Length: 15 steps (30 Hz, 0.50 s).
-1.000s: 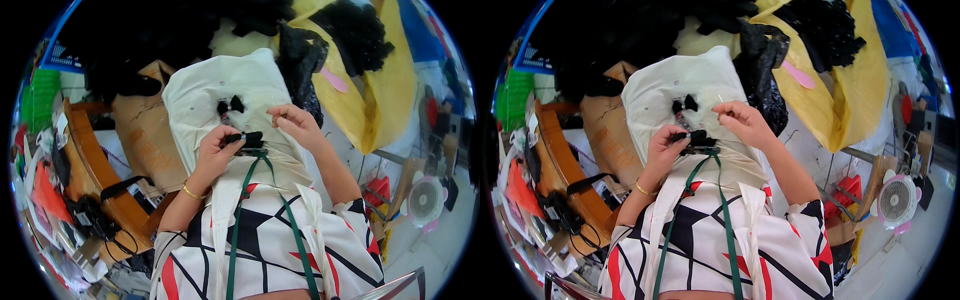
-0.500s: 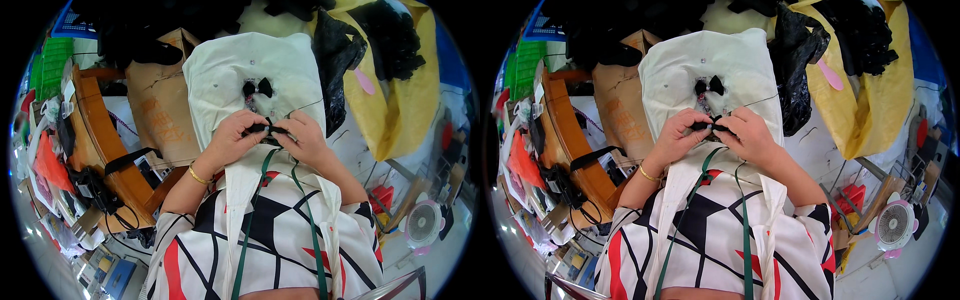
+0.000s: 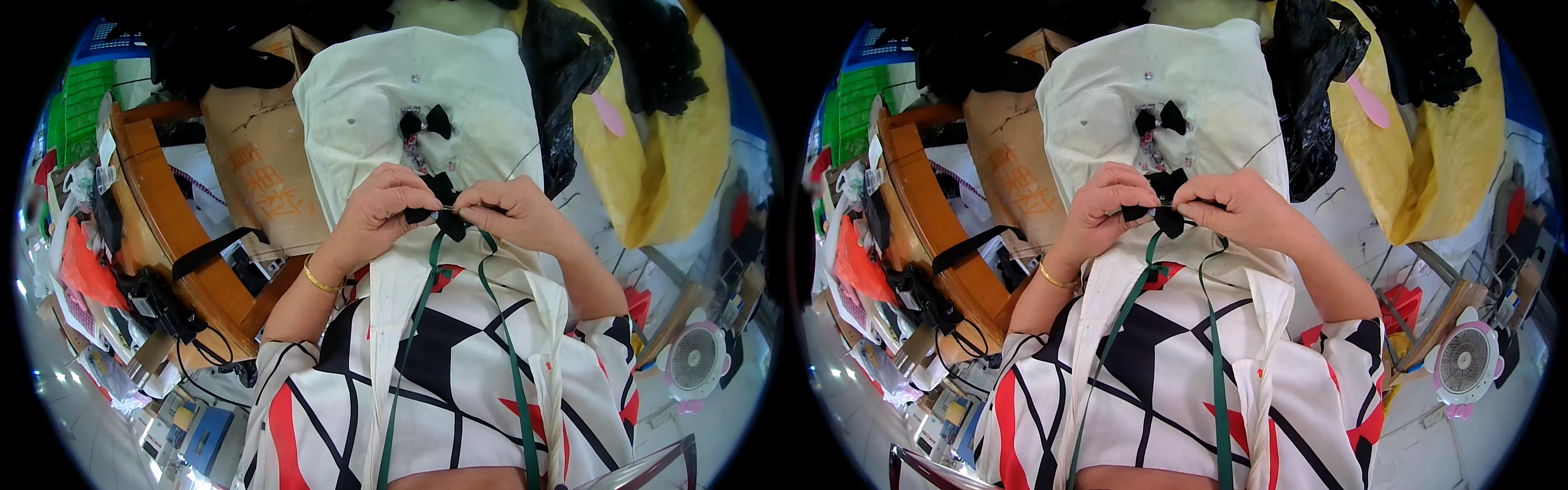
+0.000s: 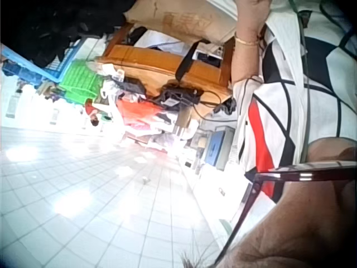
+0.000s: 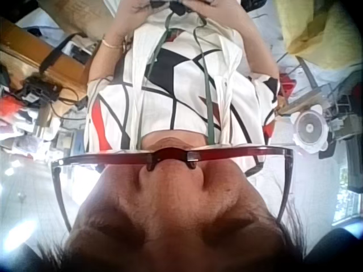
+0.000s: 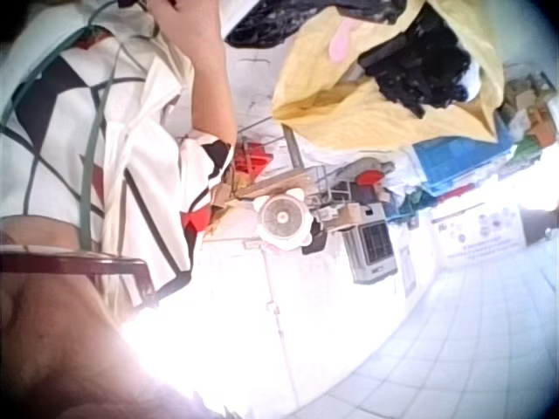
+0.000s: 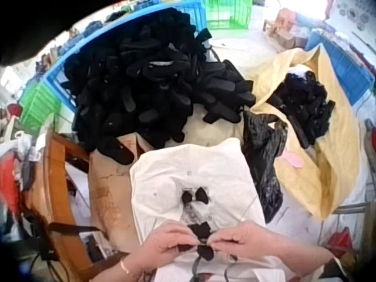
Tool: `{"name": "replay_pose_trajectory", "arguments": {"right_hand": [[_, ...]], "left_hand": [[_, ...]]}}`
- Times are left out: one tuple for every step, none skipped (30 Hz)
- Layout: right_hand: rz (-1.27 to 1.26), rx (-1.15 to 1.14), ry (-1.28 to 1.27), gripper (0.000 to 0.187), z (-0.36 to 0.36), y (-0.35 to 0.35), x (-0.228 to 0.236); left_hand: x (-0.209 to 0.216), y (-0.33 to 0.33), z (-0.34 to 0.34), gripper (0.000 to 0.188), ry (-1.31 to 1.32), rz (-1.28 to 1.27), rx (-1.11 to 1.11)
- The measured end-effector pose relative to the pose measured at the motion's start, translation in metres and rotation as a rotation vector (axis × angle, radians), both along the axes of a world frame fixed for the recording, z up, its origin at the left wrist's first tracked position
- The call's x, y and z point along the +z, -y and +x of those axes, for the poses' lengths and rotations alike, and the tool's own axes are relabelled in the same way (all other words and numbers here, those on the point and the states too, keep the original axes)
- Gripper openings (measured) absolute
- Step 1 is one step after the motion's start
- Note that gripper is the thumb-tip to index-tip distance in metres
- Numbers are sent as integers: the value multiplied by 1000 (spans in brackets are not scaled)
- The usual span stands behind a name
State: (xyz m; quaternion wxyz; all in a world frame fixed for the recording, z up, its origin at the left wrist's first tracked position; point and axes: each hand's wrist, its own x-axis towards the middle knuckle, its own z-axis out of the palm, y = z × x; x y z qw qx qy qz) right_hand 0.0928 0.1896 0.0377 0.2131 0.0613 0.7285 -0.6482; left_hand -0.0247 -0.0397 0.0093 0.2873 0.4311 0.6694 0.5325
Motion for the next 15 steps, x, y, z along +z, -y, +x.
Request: {"name": "replay_pose_trajectory", "arguments": {"right_hand": [[2, 9, -43, 12, 1, 1, -3], [5, 19, -85, 13, 2, 1, -4], [-1, 26, -80, 13, 2, 1, -5], [-4, 33, -76, 14, 2, 0, -5], [-8, 39, -71, 15, 2, 0, -5], [-16, 40, -71, 15, 2, -1, -4], [-25, 45, -73, 16, 2, -1, -4], [-34, 51, -75, 16, 2, -1, -3], [-51, 51, -67, 17, 2, -1, -3], [-67, 49, -60, 17, 3, -2, -3], [-82, 47, -52, 17, 3, -2, -3], [-90, 48, -55, 18, 4, -2, -4], [-97, 50, -58, 18, 5, -2, -6], [-105, 52, -61, 18, 5, -2, -8], [-112, 54, -58, 18, 5, -3, -8]], "left_hand": [[1, 0, 0, 28, -3, -3, -1], [2, 0, 1, 29, -6, -5, -3], [3, 0, 1, 29, -9, -8, -4], [3, 0, 1, 29, -10, -3, -3], [4, -1, 1, 28, -11, 2, -3], [4, -1, 0, 28, -11, 6, -2], [4, -1, 1, 28, -14, 6, -2], [4, -1, 1, 28, -16, 5, -3], [4, 0, 2, 27, -19, 4, -3], [4, -1, 1, 27, -17, 4, -4], [5, -1, 1, 27, -15, 4, -6], [5, -1, 1, 27, -13, 3, -7], [5, -1, 2, 27, -14, 4, -7], [5, 0, 2, 27, -15, 5, -8], [5, 0, 2, 27, -16, 7, -8]]}}
